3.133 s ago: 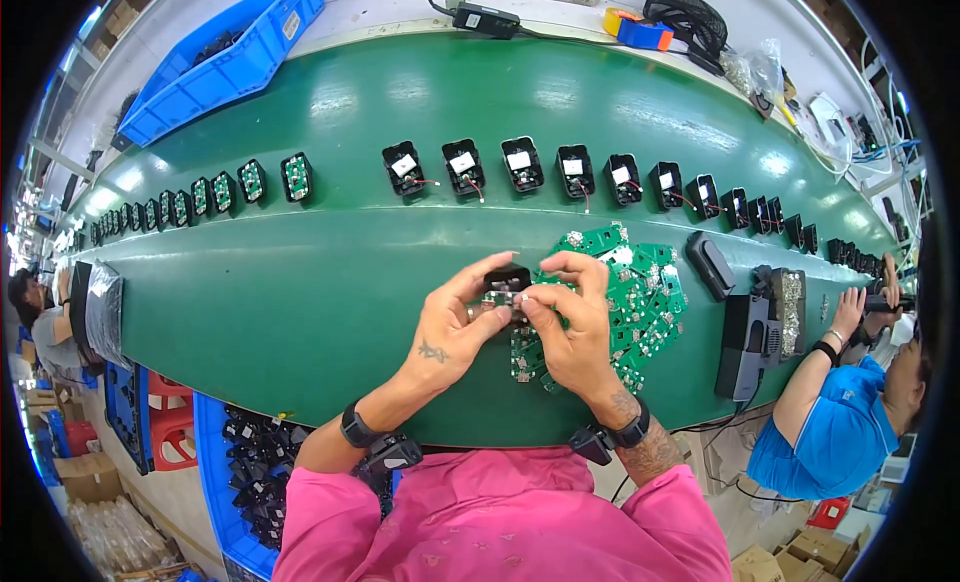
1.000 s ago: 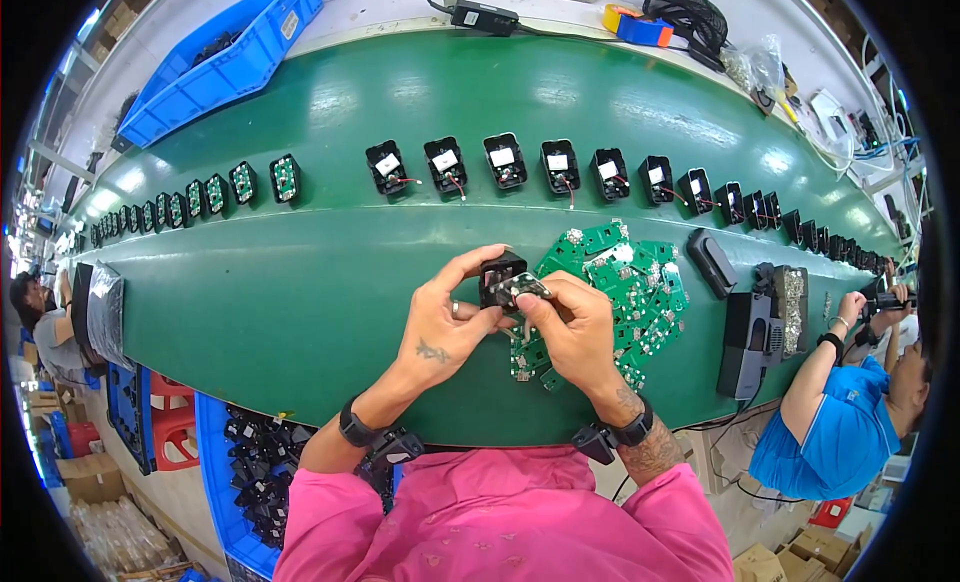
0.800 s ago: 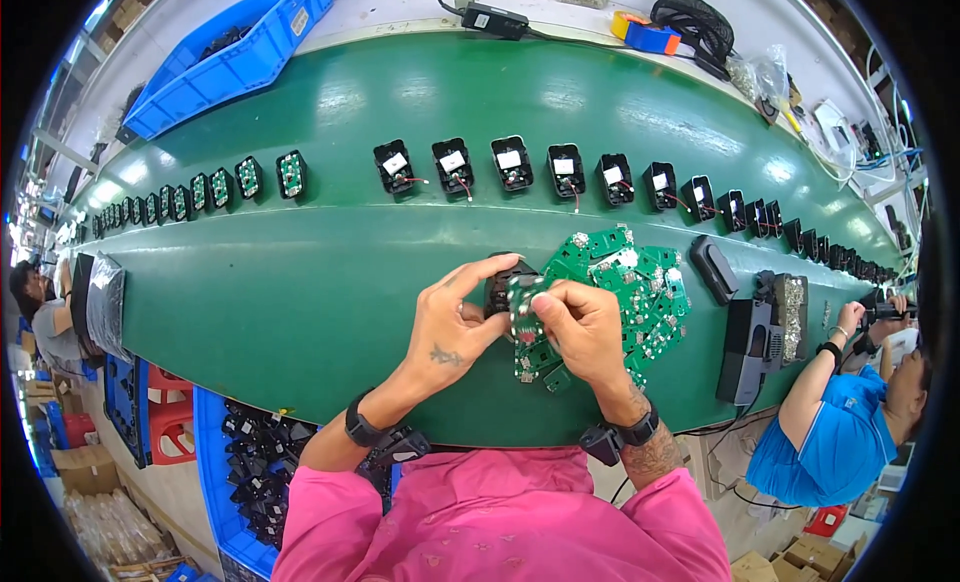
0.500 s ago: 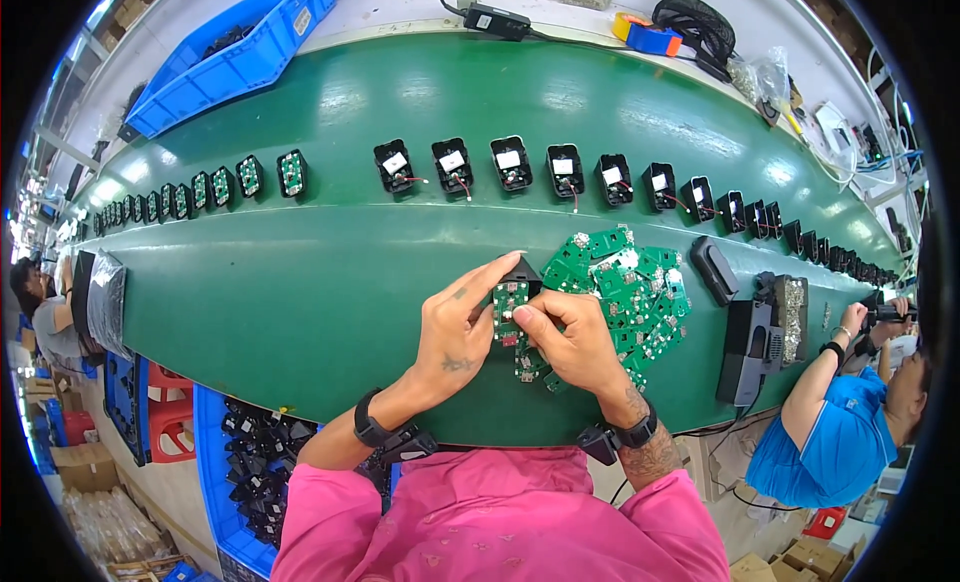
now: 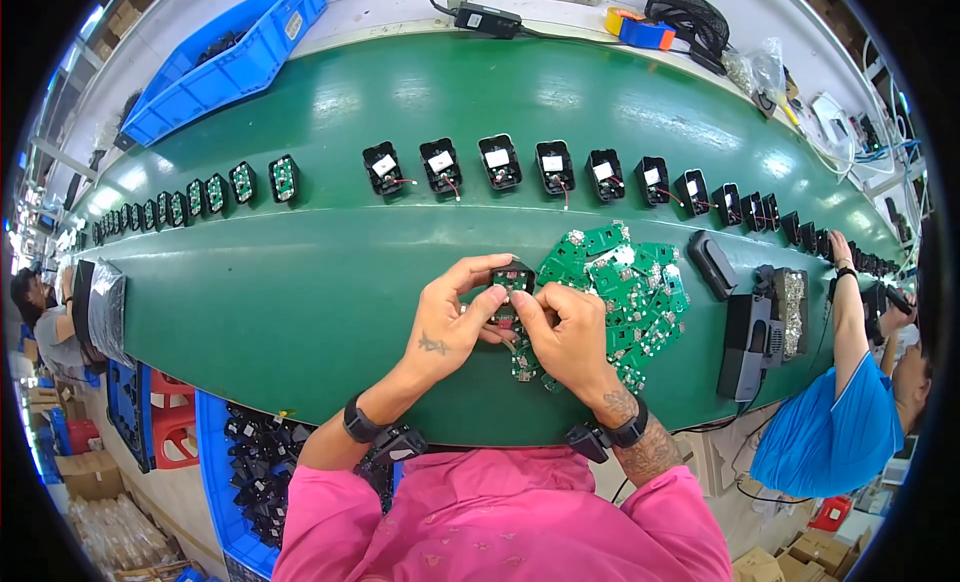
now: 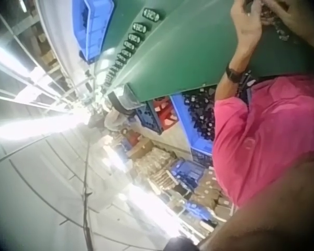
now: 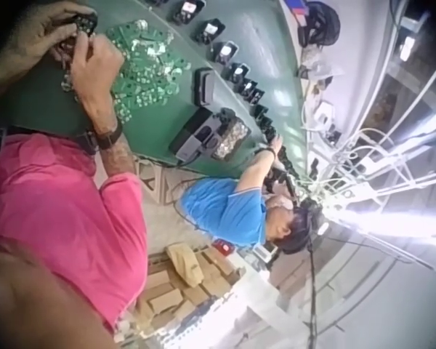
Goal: The person picks up a circuit board and a black plastic housing, fits the board into the housing by hand, and places the assembled unit onto the conveyor belt. This process is repeated for several units.
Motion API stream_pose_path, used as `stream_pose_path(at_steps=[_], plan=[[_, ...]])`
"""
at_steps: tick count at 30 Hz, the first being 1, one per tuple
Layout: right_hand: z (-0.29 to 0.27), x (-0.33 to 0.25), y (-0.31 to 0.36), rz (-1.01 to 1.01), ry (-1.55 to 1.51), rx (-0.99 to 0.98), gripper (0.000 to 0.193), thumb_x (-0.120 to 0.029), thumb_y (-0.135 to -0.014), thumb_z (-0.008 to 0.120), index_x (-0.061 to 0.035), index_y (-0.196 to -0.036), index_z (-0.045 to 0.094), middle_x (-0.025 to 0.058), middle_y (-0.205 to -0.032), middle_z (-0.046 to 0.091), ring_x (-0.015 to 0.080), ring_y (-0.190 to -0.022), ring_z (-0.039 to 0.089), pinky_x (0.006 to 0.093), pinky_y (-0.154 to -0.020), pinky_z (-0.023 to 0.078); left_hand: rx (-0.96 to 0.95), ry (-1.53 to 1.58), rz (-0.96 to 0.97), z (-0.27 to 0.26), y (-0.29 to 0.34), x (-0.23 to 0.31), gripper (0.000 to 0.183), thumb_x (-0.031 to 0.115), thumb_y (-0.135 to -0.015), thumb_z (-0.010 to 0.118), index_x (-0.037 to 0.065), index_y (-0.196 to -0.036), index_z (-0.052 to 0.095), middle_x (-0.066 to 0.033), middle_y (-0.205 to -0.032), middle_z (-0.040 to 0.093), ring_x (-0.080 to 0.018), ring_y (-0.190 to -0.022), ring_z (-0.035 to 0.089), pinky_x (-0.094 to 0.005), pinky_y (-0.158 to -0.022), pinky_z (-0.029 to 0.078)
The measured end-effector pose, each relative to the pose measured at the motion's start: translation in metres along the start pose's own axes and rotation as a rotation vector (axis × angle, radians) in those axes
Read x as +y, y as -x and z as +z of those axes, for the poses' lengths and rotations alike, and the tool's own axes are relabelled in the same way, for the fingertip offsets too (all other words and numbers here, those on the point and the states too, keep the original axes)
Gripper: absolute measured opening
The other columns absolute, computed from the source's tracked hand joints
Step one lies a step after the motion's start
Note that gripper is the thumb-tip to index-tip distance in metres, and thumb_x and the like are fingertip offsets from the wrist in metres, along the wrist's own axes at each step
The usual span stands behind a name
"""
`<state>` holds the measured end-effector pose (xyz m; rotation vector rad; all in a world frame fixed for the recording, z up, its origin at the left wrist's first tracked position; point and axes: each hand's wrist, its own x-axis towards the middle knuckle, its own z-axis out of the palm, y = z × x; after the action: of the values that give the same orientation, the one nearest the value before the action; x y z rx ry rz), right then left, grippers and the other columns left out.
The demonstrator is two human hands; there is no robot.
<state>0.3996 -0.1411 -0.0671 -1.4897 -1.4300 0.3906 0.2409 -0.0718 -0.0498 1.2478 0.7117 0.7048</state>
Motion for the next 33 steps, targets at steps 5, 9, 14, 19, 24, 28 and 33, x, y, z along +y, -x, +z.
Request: stream_pose_path(at_steps=[5,9,14,19,24,28,33], plan=[[0.008,-0.004,0.000,0.156,-0.101,0.021,0.021,-0.012,-0.094,0.064,0.0018,-0.109,0.061,0.0079,-0.071,0.061,0.0135,-0.057,0.055,0.0300,-0.055,0.045,0.071,-0.042,0.031,0.006,0.002,-0.006,0.034,0.010,-0.101,0.052,0.001,-0.133,0.049,-0.0166,-0.109,0.064,-0.0205,-0.074,0.071,-0.0267,-0.055,0.060],[0.008,-0.002,-0.002,0.037,-0.143,-0.089,0.036,-0.012,-0.098,0.055,-0.0016,-0.133,0.051,0.0112,-0.088,0.063,0.0161,-0.074,0.060,0.0298,-0.068,0.049,0.077,0.009,0.023,0.007,0.002,-0.009,0.032,0.009,-0.102,0.049,0.001,-0.132,0.046,-0.0168,-0.103,0.065,-0.0216,-0.068,0.071,-0.0269,-0.054,0.060],[0.017,-0.003,0.001,0.022,-0.176,-0.005,0.038,-0.013,-0.100,0.052,-0.0045,-0.137,0.050,0.0120,-0.090,0.064,0.0162,-0.076,0.062,0.0307,-0.069,0.050,0.061,0.006,0.034,0.010,0.001,-0.014,0.030,0.009,-0.102,0.048,0.001,-0.131,0.045,-0.0155,-0.101,0.065,-0.0207,-0.071,0.071,-0.0270,-0.053,0.059],[0.006,-0.020,-0.004,0.276,-0.257,-0.169,0.038,-0.016,-0.101,0.050,-0.0064,-0.138,0.049,0.0120,-0.090,0.066,0.0172,-0.074,0.064,0.0313,-0.067,0.051,0.107,-0.096,0.187,0.011,0.000,-0.023,0.029,0.009,-0.102,0.048,0.000,-0.129,0.045,-0.0158,-0.103,0.065,-0.0192,-0.074,0.070,-0.0273,-0.052,0.059],[0.002,-0.011,-0.004,0.176,-0.258,-0.146,0.038,-0.016,-0.103,0.048,-0.0064,-0.140,0.049,0.0144,-0.093,0.067,0.0172,-0.073,0.065,0.0316,-0.066,0.052,0.113,-0.052,0.082,0.018,0.002,-0.013,0.031,0.012,-0.103,0.049,-0.001,-0.130,0.044,-0.0190,-0.113,0.063,-0.0194,-0.070,0.071,-0.0270,-0.053,0.059],[0.002,-0.010,-0.002,0.173,-0.225,-0.149,0.038,-0.017,-0.103,0.047,-0.0060,-0.140,0.049,0.0161,-0.096,0.068,0.0183,-0.075,0.066,0.0317,-0.068,0.052,0.115,-0.072,0.097,0.020,0.003,-0.016,0.031,0.012,-0.103,0.049,-0.001,-0.130,0.044,-0.0190,-0.110,0.064,-0.0194,-0.068,0.071,-0.0265,-0.052,0.058],[0.008,-0.010,0.001,0.073,-0.223,-0.102,0.037,-0.012,-0.102,0.048,-0.0054,-0.138,0.049,0.0188,-0.105,0.065,0.0261,-0.088,0.066,0.0359,-0.076,0.052,0.139,-0.167,0.198,0.017,0.003,-0.028,0.027,0.010,-0.103,0.047,0.002,-0.129,0.044,-0.0142,-0.105,0.062,-0.0139,-0.066,0.065,-0.0227,-0.052,0.054]])
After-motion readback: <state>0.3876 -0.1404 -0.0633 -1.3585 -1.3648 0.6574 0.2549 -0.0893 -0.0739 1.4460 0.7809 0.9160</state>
